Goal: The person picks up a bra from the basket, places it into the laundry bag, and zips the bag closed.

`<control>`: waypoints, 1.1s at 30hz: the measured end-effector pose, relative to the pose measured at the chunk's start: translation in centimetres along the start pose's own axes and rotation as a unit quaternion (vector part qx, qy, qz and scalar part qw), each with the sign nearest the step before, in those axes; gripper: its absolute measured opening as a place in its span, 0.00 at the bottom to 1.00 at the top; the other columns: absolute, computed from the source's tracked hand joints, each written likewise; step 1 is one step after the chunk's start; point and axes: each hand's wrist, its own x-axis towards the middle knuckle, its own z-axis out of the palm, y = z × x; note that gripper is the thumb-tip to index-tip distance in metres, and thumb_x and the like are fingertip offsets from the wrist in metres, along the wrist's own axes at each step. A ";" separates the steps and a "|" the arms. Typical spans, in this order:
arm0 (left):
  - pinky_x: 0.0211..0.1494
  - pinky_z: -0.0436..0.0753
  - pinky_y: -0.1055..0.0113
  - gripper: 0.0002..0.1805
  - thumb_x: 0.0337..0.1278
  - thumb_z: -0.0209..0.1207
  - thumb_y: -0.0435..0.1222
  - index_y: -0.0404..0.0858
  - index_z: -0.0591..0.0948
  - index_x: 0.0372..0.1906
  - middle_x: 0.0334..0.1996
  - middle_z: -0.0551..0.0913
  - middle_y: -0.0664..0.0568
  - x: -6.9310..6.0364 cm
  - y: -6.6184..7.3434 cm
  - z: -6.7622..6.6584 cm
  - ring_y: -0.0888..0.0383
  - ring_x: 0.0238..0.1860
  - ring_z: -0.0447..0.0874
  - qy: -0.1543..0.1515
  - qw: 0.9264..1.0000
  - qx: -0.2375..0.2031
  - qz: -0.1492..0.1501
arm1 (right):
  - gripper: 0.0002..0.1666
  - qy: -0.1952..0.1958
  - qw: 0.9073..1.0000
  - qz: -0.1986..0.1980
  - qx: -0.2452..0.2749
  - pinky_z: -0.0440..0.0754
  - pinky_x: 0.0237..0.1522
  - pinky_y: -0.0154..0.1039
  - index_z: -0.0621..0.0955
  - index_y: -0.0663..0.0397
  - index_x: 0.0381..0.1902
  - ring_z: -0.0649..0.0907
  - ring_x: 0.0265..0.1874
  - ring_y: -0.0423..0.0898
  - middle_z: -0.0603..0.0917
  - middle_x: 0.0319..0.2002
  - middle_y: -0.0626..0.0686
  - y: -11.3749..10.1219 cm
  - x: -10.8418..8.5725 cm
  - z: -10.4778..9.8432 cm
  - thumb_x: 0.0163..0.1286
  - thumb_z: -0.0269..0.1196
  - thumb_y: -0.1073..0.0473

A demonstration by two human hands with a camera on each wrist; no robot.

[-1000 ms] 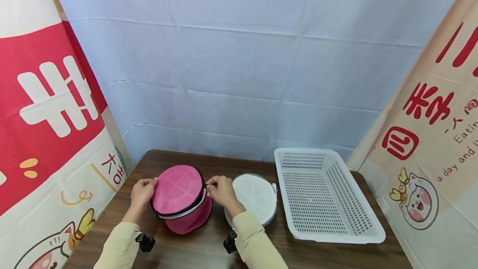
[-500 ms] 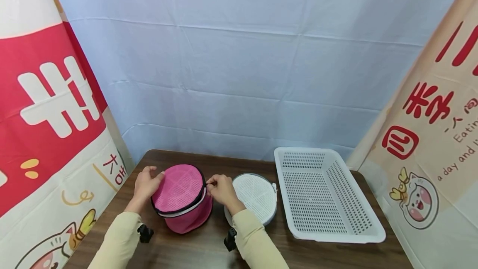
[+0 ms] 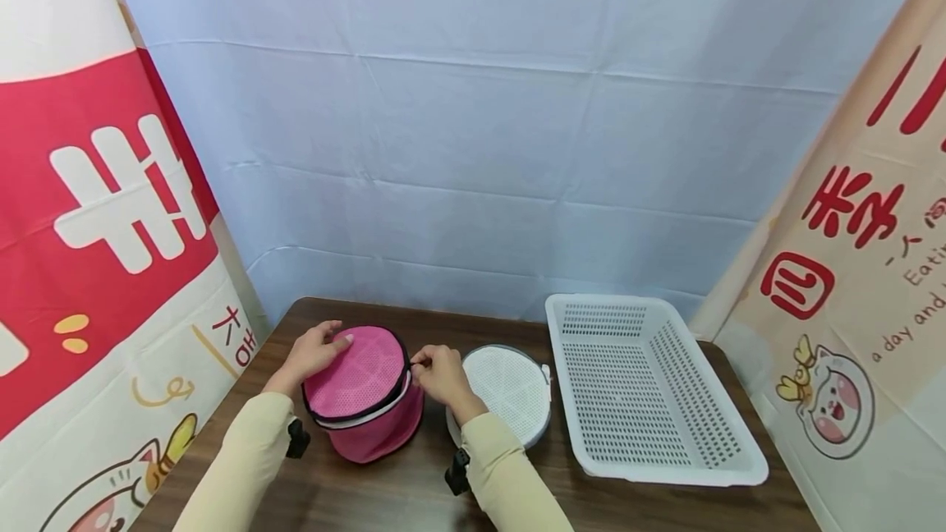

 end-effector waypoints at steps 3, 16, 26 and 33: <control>0.58 0.65 0.46 0.29 0.63 0.54 0.43 0.29 0.67 0.62 0.57 0.70 0.33 0.4 0.0 0.4 0.39 0.59 0.66 -0.013 1.000 -0.002 -0.001 | 0.04 -0.002 1.000 0.001 -0.004 0.76 0.18 0.32 0.82 0.64 0.30 0.78 0.15 0.37 0.81 0.18 0.50 -0.1 -0.1 0.0 0.60 0.60 0.72; 0.47 0.73 0.50 0.17 0.62 0.53 0.42 0.31 0.79 0.44 0.41 0.79 0.40 0.9 0.5 1.2 0.43 0.45 0.75 0.022 1.000 0.009 -0.008 | 0.04 0.010 1.000 0.001 -0.021 0.75 0.17 0.31 0.83 0.63 0.30 0.77 0.14 0.36 0.79 0.15 0.46 0.3 -0.2 -0.1 0.57 0.61 0.72; 0.34 0.70 0.59 0.10 0.59 0.53 0.41 0.38 0.77 0.30 0.30 0.76 0.48 0.7 0.6 1.3 0.51 0.33 0.71 0.043 0.997 -0.024 -0.063 | 0.04 0.007 1.000 0.007 -0.016 0.75 0.16 0.31 0.82 0.64 0.29 0.77 0.13 0.36 0.80 0.16 0.50 0.2 -0.1 -0.1 0.58 0.61 0.72; 0.36 0.70 0.58 0.11 0.59 0.53 0.42 0.37 0.77 0.32 0.31 0.77 0.47 0.4 0.5 1.4 0.50 0.35 0.73 0.044 0.995 -0.032 -0.082 | 0.04 0.002 1.000 0.007 0.000 0.75 0.16 0.31 0.82 0.66 0.29 0.78 0.14 0.39 0.81 0.18 0.58 0.2 -0.3 0.1 0.59 0.60 0.73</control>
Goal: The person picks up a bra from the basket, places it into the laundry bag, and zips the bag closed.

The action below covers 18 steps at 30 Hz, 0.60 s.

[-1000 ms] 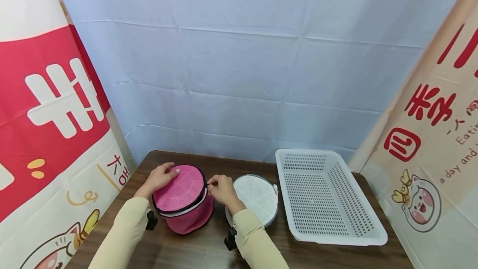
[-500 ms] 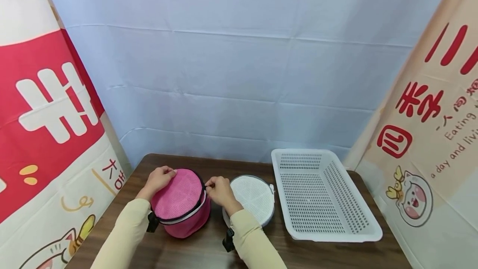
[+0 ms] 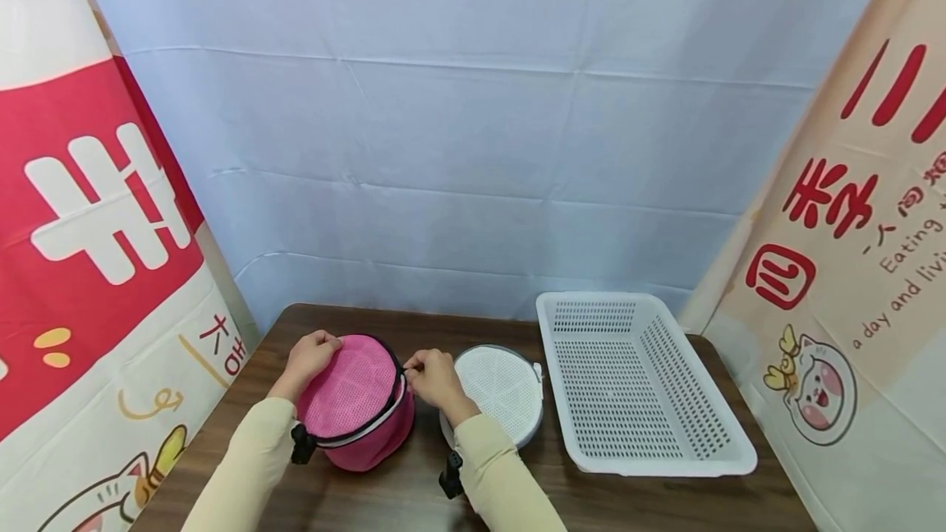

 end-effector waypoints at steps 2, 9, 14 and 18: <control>0.38 0.70 0.57 0.12 0.59 0.53 0.42 0.36 0.77 0.32 0.34 0.77 0.45 -0.1 0.1 -0.1 0.49 0.37 0.73 0.001 1.000 -0.008 -0.015 | 0.04 0.003 1.000 -0.004 -0.004 0.75 0.16 0.31 0.82 0.66 0.29 0.79 0.14 0.39 0.81 0.17 0.56 -0.1 -0.1 0.0 0.59 0.60 0.74; 0.39 0.70 0.57 0.13 0.60 0.52 0.41 0.33 0.77 0.32 0.37 0.76 0.41 -0.8 0.2 -0.4 0.47 0.39 0.71 0.013 0.997 -0.054 -0.057 | 0.06 0.014 0.999 -0.018 -0.022 0.75 0.17 0.30 0.82 0.65 0.29 0.77 0.14 0.35 0.81 0.18 0.53 -0.5 -0.1 0.3 0.58 0.59 0.74; 0.36 0.69 0.59 0.13 0.60 0.52 0.41 0.34 0.77 0.31 0.35 0.76 0.42 -1.2 0.4 -0.2 0.48 0.37 0.71 0.023 0.996 -0.061 -0.063 | 0.05 0.022 0.999 -0.019 -0.033 0.74 0.17 0.30 0.81 0.63 0.29 0.77 0.14 0.35 0.81 0.18 0.55 -0.2 -0.3 0.3 0.59 0.59 0.73; 0.33 0.69 0.61 0.14 0.61 0.53 0.41 0.35 0.75 0.27 0.33 0.76 0.43 -1.5 0.4 -0.2 0.49 0.34 0.70 0.034 0.994 -0.070 -0.072 | 0.04 0.034 0.998 -0.022 -0.046 0.73 0.16 0.30 0.82 0.62 0.28 0.77 0.14 0.34 0.81 0.18 0.53 -0.1 -0.4 0.5 0.58 0.60 0.72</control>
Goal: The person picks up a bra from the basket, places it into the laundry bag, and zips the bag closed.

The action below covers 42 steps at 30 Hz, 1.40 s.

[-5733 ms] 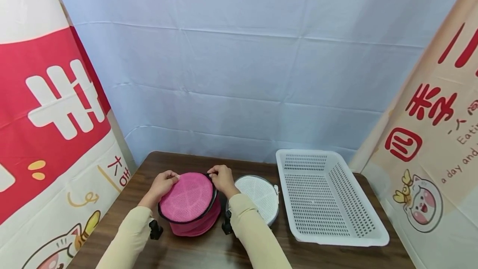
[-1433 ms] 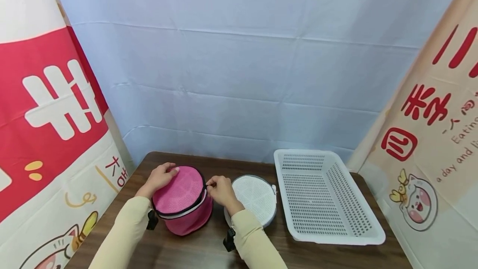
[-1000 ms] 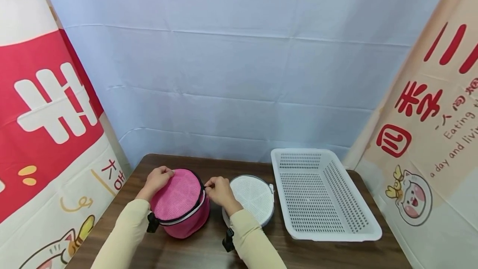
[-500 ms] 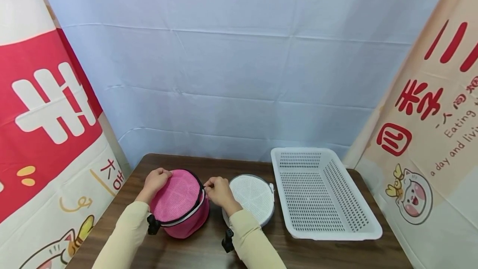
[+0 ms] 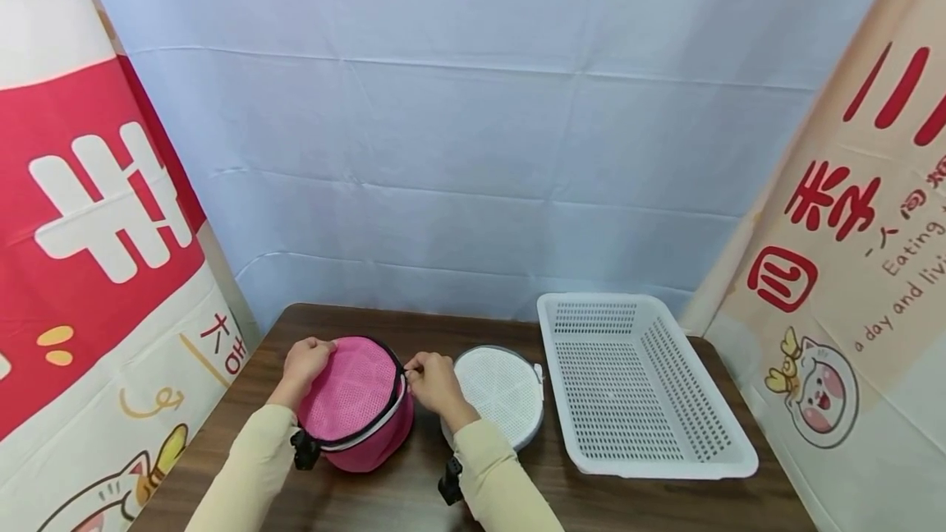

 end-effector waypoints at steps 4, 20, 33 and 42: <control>0.33 0.69 0.61 0.14 0.61 0.52 0.41 0.36 0.71 0.24 0.31 0.74 0.44 -0.3 -0.2 0.0 0.50 0.33 0.69 0.007 1.000 -0.018 -0.007 | 0.04 0.005 1.000 0.006 -0.003 0.73 0.16 0.29 0.82 0.61 0.28 0.77 0.15 0.34 0.80 0.17 0.48 -0.2 -0.2 0.1 0.59 0.60 0.71; 0.45 0.68 0.53 0.17 0.62 0.51 0.38 0.23 0.74 0.35 0.37 0.71 0.35 -0.5 -1.1 -0.3 0.45 0.40 0.66 0.039 0.987 -0.148 -0.042 | 0.03 0.003 0.999 0.021 0.047 0.75 0.16 0.30 0.80 0.64 0.29 0.82 0.18 0.47 0.82 0.20 0.57 -1.0 -0.8 0.1 0.61 0.59 0.72; 0.59 0.61 0.51 0.21 0.65 0.48 0.36 0.17 0.70 0.47 0.50 0.66 0.32 -1.1 -2.0 -0.1 0.43 0.53 0.60 0.070 0.957 -0.266 -0.090 | 0.04 0.002 0.998 0.022 0.060 0.76 0.17 0.30 0.80 0.64 0.28 0.82 0.17 0.44 0.82 0.19 0.57 -1.1 -1.5 0.6 0.60 0.58 0.73; 0.62 0.60 0.52 0.23 0.64 0.49 0.36 0.16 0.70 0.51 0.54 0.66 0.28 -1.3 -2.2 0.3 0.40 0.57 0.61 0.108 0.945 -0.291 -0.101 | 0.05 -0.003 0.997 0.025 0.070 0.75 0.16 0.29 0.80 0.64 0.29 0.82 0.16 0.45 0.82 0.17 0.53 -1.6 -2.3 1.2 0.59 0.58 0.74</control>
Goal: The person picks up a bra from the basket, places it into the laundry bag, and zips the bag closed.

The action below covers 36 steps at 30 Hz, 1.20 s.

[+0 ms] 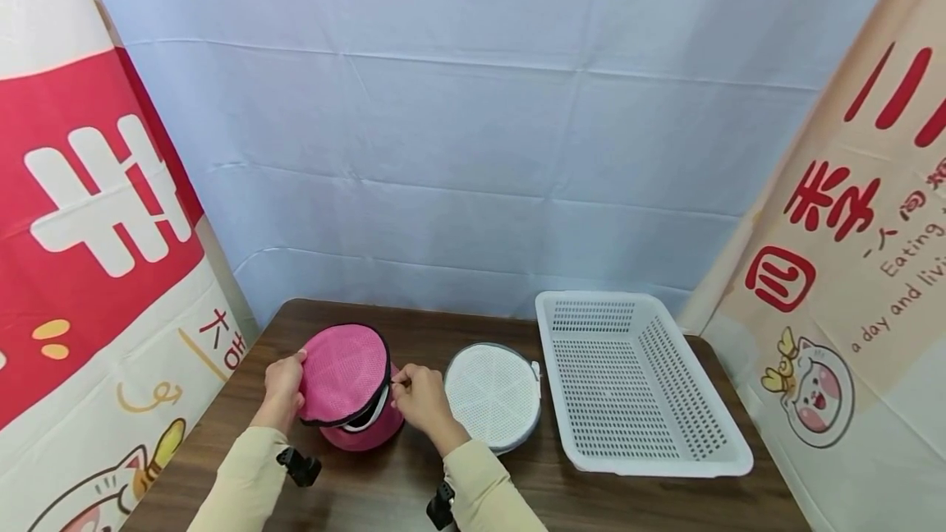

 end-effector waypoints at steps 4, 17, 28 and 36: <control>0.61 0.61 0.52 0.22 0.64 0.49 0.36 0.17 0.71 0.49 0.53 0.67 0.29 0.0 -0.1 0.0 0.41 0.55 0.61 0.001 1.000 0.007 0.006 | 0.05 0.004 1.000 -0.003 0.018 0.76 0.16 0.30 0.80 0.66 0.29 0.83 0.17 0.51 0.82 0.18 0.56 -0.1 -0.1 0.0 0.58 0.57 0.75; 0.55 0.66 0.51 0.25 0.67 0.47 0.40 0.18 0.68 0.53 0.51 0.67 0.32 -0.1 -0.1 -1.6 0.44 0.52 0.63 -0.093 0.994 0.051 -0.004 | 0.05 0.000 0.999 -0.008 0.040 0.77 0.18 0.30 0.80 0.68 0.30 0.83 0.20 0.56 0.82 0.20 0.57 0.1 -0.1 -0.1 0.59 0.57 0.76; 0.46 0.73 0.56 0.28 0.67 0.47 0.44 0.22 0.68 0.57 0.50 0.71 0.33 0.8 1.2 -3.1 0.45 0.47 0.70 -0.175 0.967 0.182 0.045 | 0.07 -0.015 0.999 -0.050 0.010 0.77 0.19 0.30 0.80 0.67 0.31 0.83 0.18 0.51 0.82 0.21 0.57 0.6 0.6 -0.9 0.60 0.56 0.76; 0.54 0.68 0.48 0.26 0.63 0.52 0.45 0.27 0.71 0.55 0.53 0.72 0.32 2.1 2.1 -1.9 0.38 0.55 0.67 -0.150 0.925 0.310 0.161 | 0.06 -0.021 0.999 -0.035 0.023 0.77 0.19 0.31 0.80 0.67 0.32 0.82 0.21 0.59 0.82 0.21 0.61 0.9 1.0 -1.1 0.61 0.56 0.75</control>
